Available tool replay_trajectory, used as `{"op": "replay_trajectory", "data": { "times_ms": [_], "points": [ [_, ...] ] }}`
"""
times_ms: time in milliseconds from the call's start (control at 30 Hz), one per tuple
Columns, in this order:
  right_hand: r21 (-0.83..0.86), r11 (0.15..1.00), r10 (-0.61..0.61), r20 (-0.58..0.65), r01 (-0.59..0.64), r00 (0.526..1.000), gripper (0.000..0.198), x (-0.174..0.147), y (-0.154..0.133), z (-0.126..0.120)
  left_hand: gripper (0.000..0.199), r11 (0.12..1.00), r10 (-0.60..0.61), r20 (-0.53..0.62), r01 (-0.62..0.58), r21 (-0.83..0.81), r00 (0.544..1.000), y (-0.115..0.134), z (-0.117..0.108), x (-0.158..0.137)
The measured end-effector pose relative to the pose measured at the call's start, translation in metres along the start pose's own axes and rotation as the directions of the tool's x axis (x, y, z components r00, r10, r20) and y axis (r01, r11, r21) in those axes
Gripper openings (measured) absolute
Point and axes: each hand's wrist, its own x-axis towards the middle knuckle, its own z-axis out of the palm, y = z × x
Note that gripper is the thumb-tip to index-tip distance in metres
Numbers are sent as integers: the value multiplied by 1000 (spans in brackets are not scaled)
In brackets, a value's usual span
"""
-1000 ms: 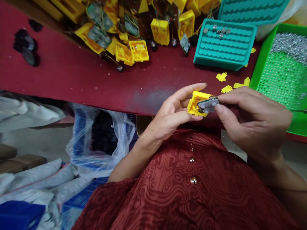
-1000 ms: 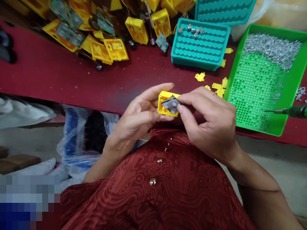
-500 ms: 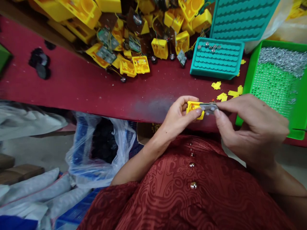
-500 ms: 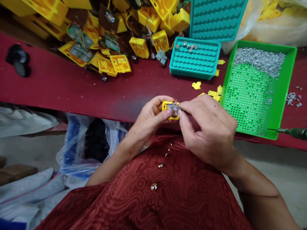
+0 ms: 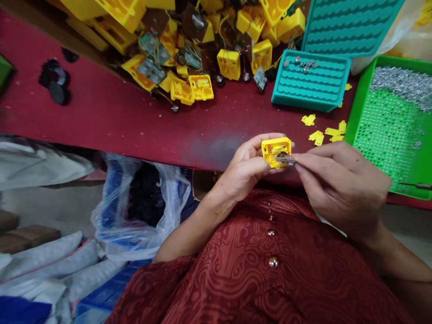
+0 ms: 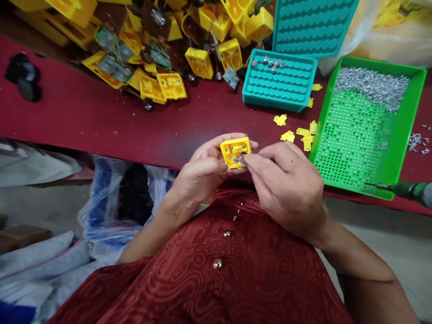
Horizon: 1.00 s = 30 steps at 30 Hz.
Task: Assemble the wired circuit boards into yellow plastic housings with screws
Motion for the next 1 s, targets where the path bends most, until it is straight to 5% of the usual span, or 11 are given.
{"op": "replay_trajectory", "data": {
  "times_ms": [633, 1000],
  "points": [
    [73, 989, -139, 135, 130, 981, 11, 0, 6, -14, 30, 977, 1, 47, -11, 213, 999, 6, 5, 5],
    [74, 996, -54, 75, 49, 996, 9, 4, 13, -9, 42, 995, -88, 62, 85, 45, 994, 11, 2, -3]
  ]
}}
